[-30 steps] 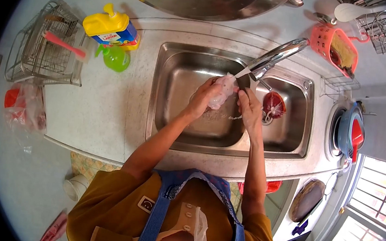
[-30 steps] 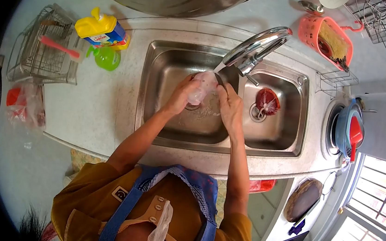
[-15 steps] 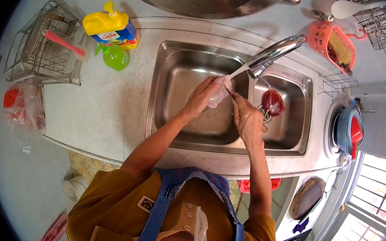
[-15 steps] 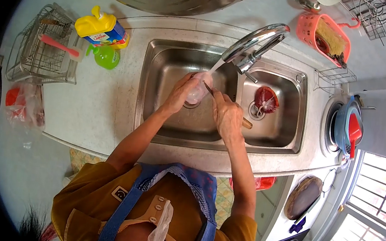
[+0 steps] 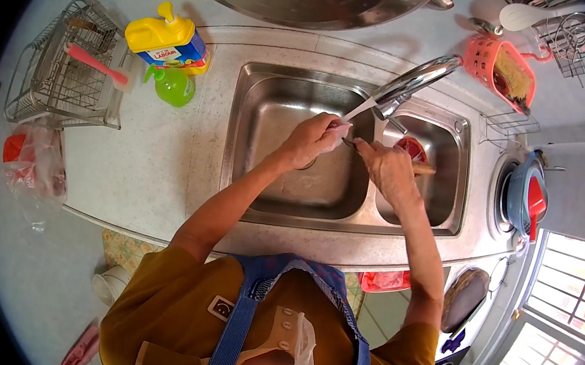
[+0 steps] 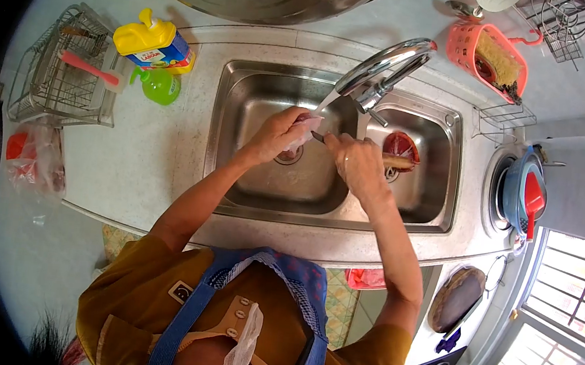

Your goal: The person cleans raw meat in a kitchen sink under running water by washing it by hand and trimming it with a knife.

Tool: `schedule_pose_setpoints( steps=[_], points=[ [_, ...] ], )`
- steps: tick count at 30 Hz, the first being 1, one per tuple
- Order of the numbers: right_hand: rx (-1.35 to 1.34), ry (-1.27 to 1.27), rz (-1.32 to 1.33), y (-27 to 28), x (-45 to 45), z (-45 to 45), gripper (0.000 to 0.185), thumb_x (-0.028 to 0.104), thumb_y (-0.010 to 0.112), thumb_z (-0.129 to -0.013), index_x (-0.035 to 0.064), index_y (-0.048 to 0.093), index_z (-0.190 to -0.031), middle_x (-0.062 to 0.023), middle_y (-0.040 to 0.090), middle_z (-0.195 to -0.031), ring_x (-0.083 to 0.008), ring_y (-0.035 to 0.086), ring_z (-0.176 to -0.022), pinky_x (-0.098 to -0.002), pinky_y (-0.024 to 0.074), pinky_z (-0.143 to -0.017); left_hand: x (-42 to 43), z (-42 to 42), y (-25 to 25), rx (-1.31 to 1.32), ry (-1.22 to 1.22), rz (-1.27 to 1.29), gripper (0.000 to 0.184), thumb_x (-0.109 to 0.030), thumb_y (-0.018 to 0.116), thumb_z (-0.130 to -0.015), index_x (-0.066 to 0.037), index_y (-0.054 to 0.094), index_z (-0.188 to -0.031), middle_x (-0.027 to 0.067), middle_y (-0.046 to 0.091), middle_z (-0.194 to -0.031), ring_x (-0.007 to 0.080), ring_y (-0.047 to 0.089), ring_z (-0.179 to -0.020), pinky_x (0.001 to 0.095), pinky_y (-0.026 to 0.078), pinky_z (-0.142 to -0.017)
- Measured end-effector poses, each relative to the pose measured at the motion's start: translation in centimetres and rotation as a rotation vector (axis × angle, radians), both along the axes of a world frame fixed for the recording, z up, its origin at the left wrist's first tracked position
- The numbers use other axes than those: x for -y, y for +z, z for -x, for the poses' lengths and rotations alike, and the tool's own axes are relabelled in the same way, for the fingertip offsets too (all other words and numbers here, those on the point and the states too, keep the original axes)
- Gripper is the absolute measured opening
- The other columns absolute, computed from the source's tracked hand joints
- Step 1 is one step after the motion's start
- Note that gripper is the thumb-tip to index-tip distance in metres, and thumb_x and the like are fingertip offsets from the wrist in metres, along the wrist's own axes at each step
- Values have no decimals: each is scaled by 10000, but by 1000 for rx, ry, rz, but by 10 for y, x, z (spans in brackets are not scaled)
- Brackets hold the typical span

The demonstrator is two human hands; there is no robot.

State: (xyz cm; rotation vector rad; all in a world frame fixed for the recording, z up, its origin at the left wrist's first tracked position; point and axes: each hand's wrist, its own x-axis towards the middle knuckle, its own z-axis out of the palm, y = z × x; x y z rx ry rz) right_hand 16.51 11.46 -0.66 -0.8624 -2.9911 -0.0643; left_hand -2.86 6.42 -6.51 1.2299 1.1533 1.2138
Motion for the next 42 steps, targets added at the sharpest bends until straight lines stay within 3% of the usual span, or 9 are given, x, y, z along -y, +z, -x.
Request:
schedule_pose_setpoints(
  steps=[11, 18, 25, 27, 31, 33, 36, 39, 42],
  points=[
    [-434, -441, 174, -51, 26, 51, 306, 87, 524, -842, 86, 527, -1148, -189, 621, -904, -362, 613, -701, -413, 493, -569, -7, -25, -29, 310, 330, 16, 266, -201, 487, -907, -26, 545, -1099, -1, 540, -832, 70, 486, -700, 206, 424, -590],
    [-810, -522, 410, -47, 32, 57, 204, 174, 489, -915, 40, 584, -1036, -200, 579, -691, -370, 554, -590, -370, 428, -514, -6, -1, -21, 264, 231, -41, 288, -203, 492, -910, -32, 541, -1136, -22, 545, -903, 48, 481, -772, 203, 425, -687],
    [-890, -424, 921, -38, 16, 30, 292, 304, 524, -916, 42, 597, -1021, 52, 426, -584, -29, 392, -527, -205, 324, -462, -3, 18, 2, 308, 27, 84, 276, -202, 493, -911, -15, 551, -1104, -20, 532, -862, 55, 485, -756, 185, 408, -663],
    [-835, -490, 1007, -27, 15, 28, 218, 215, 510, -915, 13, 584, -952, -75, 461, -582, -123, 457, -542, -278, 388, -508, -3, 16, 8, 330, 39, 64, 271, -200, 488, -915, -14, 553, -1100, -18, 535, -866, 52, 483, -754, 184, 407, -664],
    [-814, -482, 1026, -20, 15, 24, 203, 199, 507, -914, 14, 579, -953, -49, 464, -580, -110, 463, -536, -280, 382, -490, -2, 15, 10, 343, 6, 56, 303, -224, 483, -912, -36, 528, -1146, -10, 556, -930, 70, 490, -810, 204, 411, -725],
    [-633, -337, 472, -21, 17, 24, 263, 274, 502, -928, 34, 595, -983, 6, 462, -583, -66, 437, -496, -234, 346, -442, -5, 11, -4, 339, 36, 59, 303, -226, 482, -915, -31, 527, -1144, -6, 559, -931, 73, 494, -816, 208, 412, -737],
    [-667, -420, 409, -20, 28, 35, 226, 233, 499, -924, 22, 579, -932, -65, 478, -547, -168, 482, -464, -293, 354, -434, -6, -1, -5, 323, 100, 70, 304, -233, 478, -922, -21, 528, -1133, -1, 562, -929, 77, 498, -823, 217, 414, -751],
    [-903, -546, 1113, -39, 25, 34, 191, 203, 511, -907, 20, 567, -917, -149, 524, -579, -296, 538, -505, -352, 387, -459, -8, -9, -12, 290, 152, 58, 283, -239, 480, -928, -13, 526, -1093, 6, 560, -899, 70, 494, -790, 214, 418, -712],
    [-741, -478, 740, -33, 35, 36, 151, 90, 533, -845, 41, 574, -982, -148, 556, -617, -299, 545, -505, -346, 427, -474, -6, -11, -6, 271, 186, 37, 263, -247, 482, -932, -9, 530, -1035, 18, 559, -876, 70, 493, -757, 213, 422, -669]
  ],
)
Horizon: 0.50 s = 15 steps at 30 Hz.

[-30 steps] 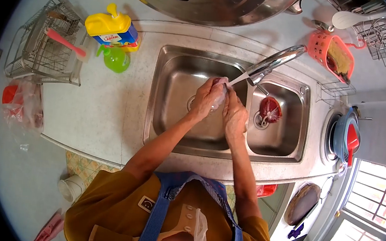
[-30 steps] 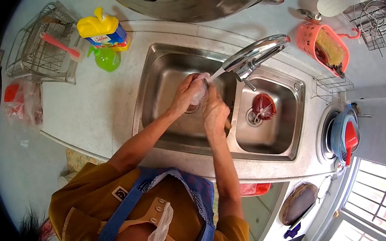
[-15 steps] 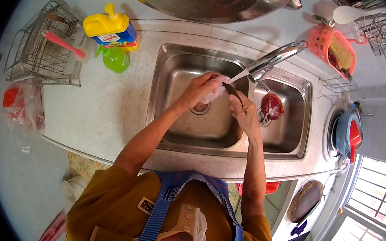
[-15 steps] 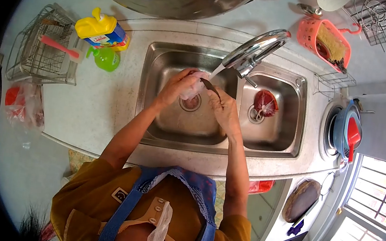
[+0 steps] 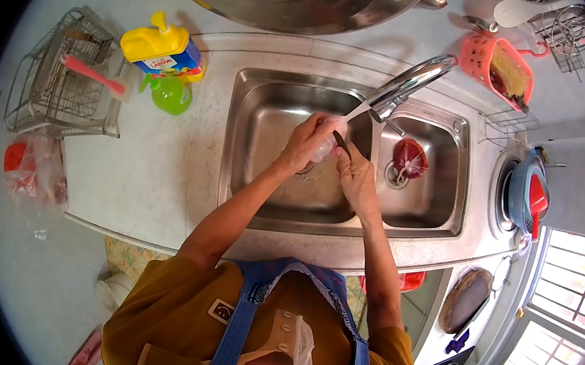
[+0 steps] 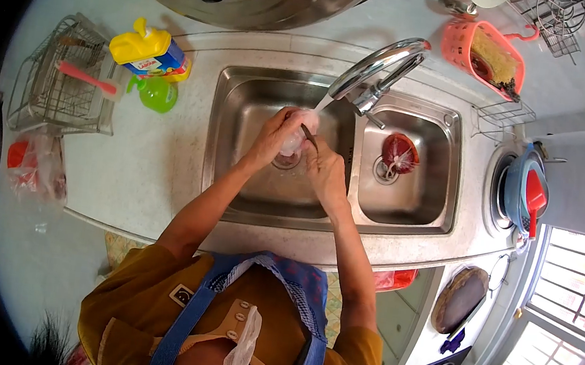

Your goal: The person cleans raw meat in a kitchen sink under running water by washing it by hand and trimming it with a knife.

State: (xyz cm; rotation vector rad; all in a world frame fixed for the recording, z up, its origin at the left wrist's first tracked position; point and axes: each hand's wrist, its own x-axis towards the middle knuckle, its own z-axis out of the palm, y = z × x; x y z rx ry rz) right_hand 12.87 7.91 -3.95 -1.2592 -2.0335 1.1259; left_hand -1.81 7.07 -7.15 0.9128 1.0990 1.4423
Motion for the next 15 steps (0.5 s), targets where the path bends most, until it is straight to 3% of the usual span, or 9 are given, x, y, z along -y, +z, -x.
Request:
schedule_pose_setpoints(
  steps=[1, 3, 4, 11, 15],
  points=[
    [-1, 1, 4, -4, 0, -1, 151, 90, 533, -845, 41, 574, -982, -148, 556, -617, -299, 545, -505, -346, 427, -474, 2, 0, 3, 9, 13, 3, 265, -254, 480, -933, -7, 536, -1011, 24, 560, -877, 77, 496, -757, 220, 424, -669],
    [369, 113, -544, -13, -4, -8, 230, 68, 524, -819, 53, 536, -1048, -131, 588, -744, -320, 583, -576, -381, 439, -478, 3, 2, -4, -30, 11, 20, 276, -264, 473, -936, -5, 543, -999, 26, 561, -875, 81, 496, -756, 223, 423, -665],
    [395, 169, -618, -16, -8, -13, 360, 23, 522, -759, 66, 514, -1116, -105, 577, -756, -302, 579, -583, -374, 454, -510, 3, 3, -7, -68, 11, 36, 289, -275, 467, -938, -3, 550, -988, 27, 562, -873, 85, 497, -755, 226, 423, -662],
    [546, 249, -683, -10, -6, -18, 461, 28, 536, -755, 97, 489, -1208, -100, 559, -750, -282, 568, -603, -358, 475, -590, 6, 2, -15, -17, 44, 123, 330, -310, 456, -941, -4, 562, -1006, 19, 552, -844, 84, 489, -748, 224, 417, -658],
    [294, 136, -466, 2, -1, -16, 321, 76, 531, -835, 91, 538, -1155, -154, 613, -825, -318, 611, -678, -368, 493, -603, 6, 1, -8, -19, 42, 94, 367, -350, 463, -934, -5, 558, -1017, 13, 540, -824, 82, 488, -734, 220, 415, -644]
  ],
)
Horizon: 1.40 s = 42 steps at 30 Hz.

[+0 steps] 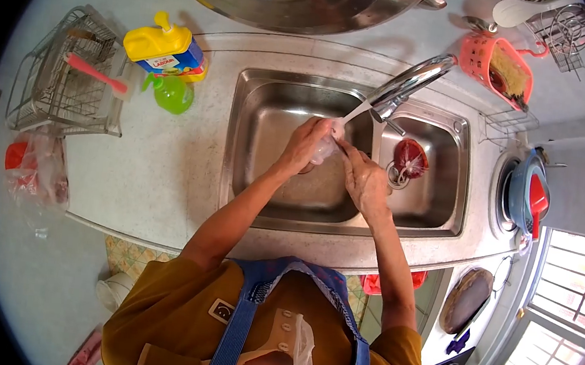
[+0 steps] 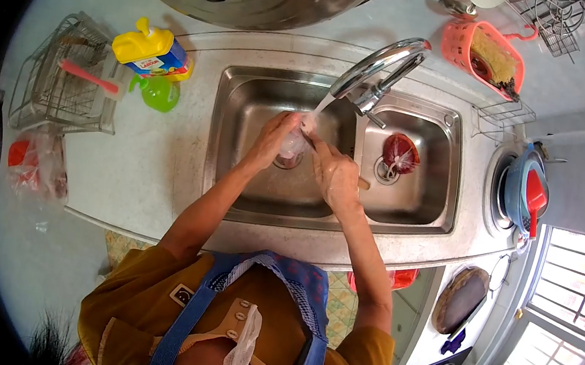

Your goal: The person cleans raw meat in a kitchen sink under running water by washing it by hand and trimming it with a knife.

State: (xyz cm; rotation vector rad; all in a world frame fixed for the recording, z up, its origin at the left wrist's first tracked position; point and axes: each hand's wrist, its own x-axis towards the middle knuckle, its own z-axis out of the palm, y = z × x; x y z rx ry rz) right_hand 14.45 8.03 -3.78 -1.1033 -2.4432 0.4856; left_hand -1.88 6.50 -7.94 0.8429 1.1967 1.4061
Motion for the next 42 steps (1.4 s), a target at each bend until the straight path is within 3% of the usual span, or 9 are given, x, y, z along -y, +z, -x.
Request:
schedule_pose_setpoints(
  steps=[4, 17, 20, 22, 26, 32, 35, 37, 42],
  points=[
    [-163, -139, 86, 2, 9, 5, 220, 105, 513, -881, 55, 572, -1088, -216, 623, -909, -362, 626, -767, -382, 504, -617, 0, 0, 6, 14, -4, -36, 380, -373, 459, -932, -17, 557, -1021, 13, 533, -795, 81, 495, -708, 209, 418, -615],
    [-53, -37, 61, -3, -4, -4, 238, 113, 519, -879, 65, 551, -1110, -195, 621, -860, -364, 612, -707, -404, 482, -572, 0, -2, -3, -20, -2, -57, 335, -344, 464, -932, -33, 555, -1012, 14, 524, -750, 69, 493, -644, 205, 405, -505],
    [3, 77, 71, -11, -13, -9, 265, 102, 515, -871, 82, 535, -1134, -174, 626, -855, -359, 610, -682, -412, 480, -557, 2, -6, -1, -155, 26, -25, 311, -310, 474, -930, -17, 556, -994, 6, 521, -741, 63, 480, -638, 204, 397, -510],
    [170, -28, 39, -16, -12, -4, 281, 100, 504, -866, 98, 530, -1146, -166, 628, -859, -358, 611, -670, -418, 483, -549, 3, -13, -4, -134, 98, -48, 286, -277, 480, -928, -7, 562, -976, 4, 534, -752, 62, 477, -658, 209, 407, -567],
    [155, -165, -103, -36, -1, 15, 400, 37, 540, -761, 79, 525, -1158, -166, 620, -823, -329, 612, -611, -398, 500, -535, 0, -24, -11, -108, 151, 10, 307, -276, 474, -934, -14, 557, -1069, 5, 561, -853, 68, 488, -729, 217, 424, -664],
    [-275, -186, 54, -30, 2, 22, 311, 51, 494, -855, 65, 527, -1164, -238, 598, -808, -387, 597, -676, -408, 475, -570, 0, -16, -14, 34, 196, -28, 294, -271, 484, -929, -17, 581, -1042, -9, 557, -838, 60, 483, -732, 203, 414, -658],
    [-272, -145, 270, -10, 0, 15, 251, 81, 485, -884, 53, 552, -1125, -253, 567, -740, -387, 590, -696, -397, 460, -573, 3, 0, -3, 91, 1, 80, 285, -258, 489, -927, -14, 588, -1034, -14, 554, -819, 54, 481, -718, 193, 408, -649],
    [-279, -98, 275, -7, -5, 8, 229, 99, 492, -891, 45, 557, -1105, -226, 537, -683, -366, 551, -616, -369, 431, -529, 3, 3, 2, -26, -45, 15, 283, -259, 516, -907, -4, 586, -1010, -7, 549, -732, 58, 487, -607, 207, 410, -525],
    [-217, 27, 241, 11, -21, -3, 189, 127, 521, -890, 30, 576, -1043, -210, 493, -617, -352, 518, -538, -354, 400, -484, 2, 3, 10, -289, -52, -89, 239, -203, 536, -882, -1, 595, -996, -15, 532, -707, 41, 470, -608, 182, 368, -490]
  ],
)
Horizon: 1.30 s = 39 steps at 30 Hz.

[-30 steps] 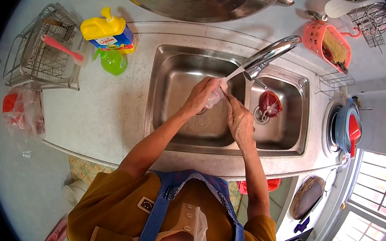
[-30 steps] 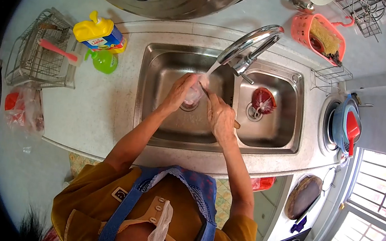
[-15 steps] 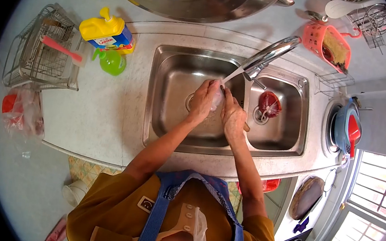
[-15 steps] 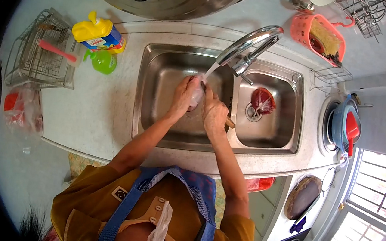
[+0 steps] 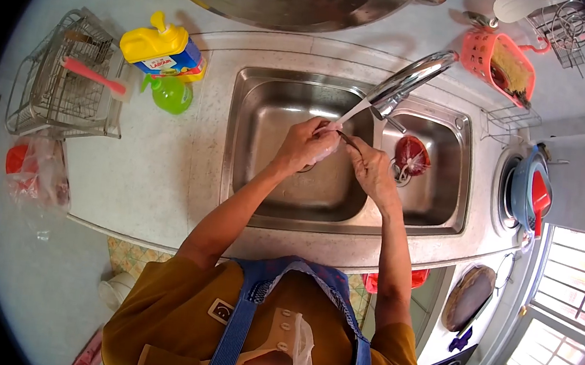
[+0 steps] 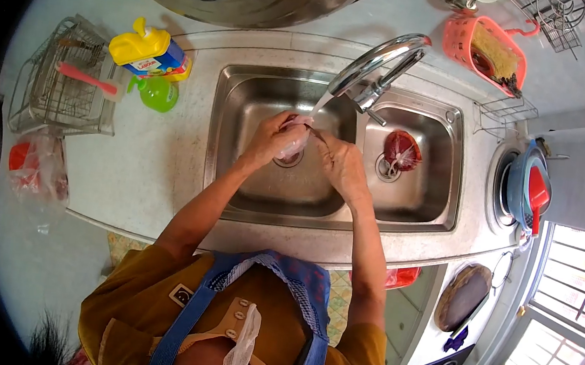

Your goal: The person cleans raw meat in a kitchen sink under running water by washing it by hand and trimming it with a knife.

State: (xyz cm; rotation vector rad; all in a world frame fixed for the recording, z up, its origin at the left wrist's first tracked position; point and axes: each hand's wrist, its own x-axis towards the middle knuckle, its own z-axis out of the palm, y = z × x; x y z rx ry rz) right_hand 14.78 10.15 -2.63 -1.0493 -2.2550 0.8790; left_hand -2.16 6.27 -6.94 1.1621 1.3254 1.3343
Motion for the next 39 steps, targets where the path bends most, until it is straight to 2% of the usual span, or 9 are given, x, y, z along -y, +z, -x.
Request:
schedule_pose_setpoints(
  steps=[2, 5, 12, 20, 24, 29, 33, 35, 39],
  points=[
    [152, 32, 4, 12, -6, -3, 207, 96, 543, -841, 43, 594, -1034, -238, 564, -729, -422, 548, -673, -417, 443, -563, -3, 0, 3, -31, -15, -12, 229, -187, 543, -874, -2, 597, -997, -20, 527, -704, 38, 464, -607, 180, 363, -490],
    [73, 101, -71, 3, -23, -9, 194, 169, 517, -897, 28, 579, -1015, -220, 469, -621, -337, 493, -533, -361, 398, -505, -8, -1, 6, 156, -76, 85, 229, -180, 545, -870, -8, 590, -1015, -31, 515, -704, 46, 460, -611, 190, 387, -528],
    [84, 127, 226, 6, -37, -13, 210, 193, 507, -905, 32, 560, -1029, -197, 490, -606, -336, 535, -586, -360, 405, -534, -23, 2, -7, 297, -100, 43, 221, -189, 521, -892, -20, 567, -1026, -28, 512, -765, 42, 467, -662, 183, 398, -579],
    [174, 19, -360, -3, -28, -1, 80, 106, 518, -868, 43, 507, -915, -174, 570, -827, -383, 572, -706, -453, 440, -558, -23, 12, 19, 122, -131, 131, 214, -197, 531, -873, -12, 554, -979, -7, 505, -746, 63, 473, -636, 216, 416, -557],
    [132, 43, -417, -14, -28, -1, 80, 105, 518, -874, 34, 504, -908, -185, 540, -714, -384, 544, -629, -409, 432, -512, -23, 15, 18, 115, -164, 66, 222, -182, 546, -856, -12, 540, -999, 1, 492, -725, 68, 468, -620, 220, 413, -542],
    [-73, -60, 21, -12, -10, 13, 154, 156, 517, -901, 4, 500, -917, -170, 406, -522, -291, 428, -473, -344, 371, -457, -21, 12, 8, 34, -65, -30, 228, -175, 542, -864, -15, 534, -1025, 2, 498, -739, 71, 465, -647, 216, 414, -571],
    [-24, -27, 175, -14, -9, 10, 168, 159, 475, -920, -7, 496, -898, -179, 496, -600, -339, 497, -532, -362, 413, -508, -16, 18, 9, 40, -108, -9, 290, -218, 533, -884, -14, 523, -1091, 11, 525, -845, 81, 481, -754, 217, 417, -668],
    [-238, 29, 479, -27, -12, 8, 218, 218, 470, -935, 16, 504, -858, -60, 445, -550, -180, 438, -460, -299, 358, -444, -15, 19, 12, 47, -164, 38, 351, -254, 538, -887, -9, 509, -1136, 20, 541, -918, 90, 496, -824, 220, 422, -731],
    [-423, -27, 938, -28, -10, 11, 226, 253, 465, -943, 58, 510, -840, 34, 392, -569, -55, 361, -487, -214, 277, -429, -15, 11, 13, 151, -103, -81, 275, -226, 511, -906, -15, 523, -1082, 12, 536, -826, 72, 487, -731, 211, 416, -657]
  ],
)
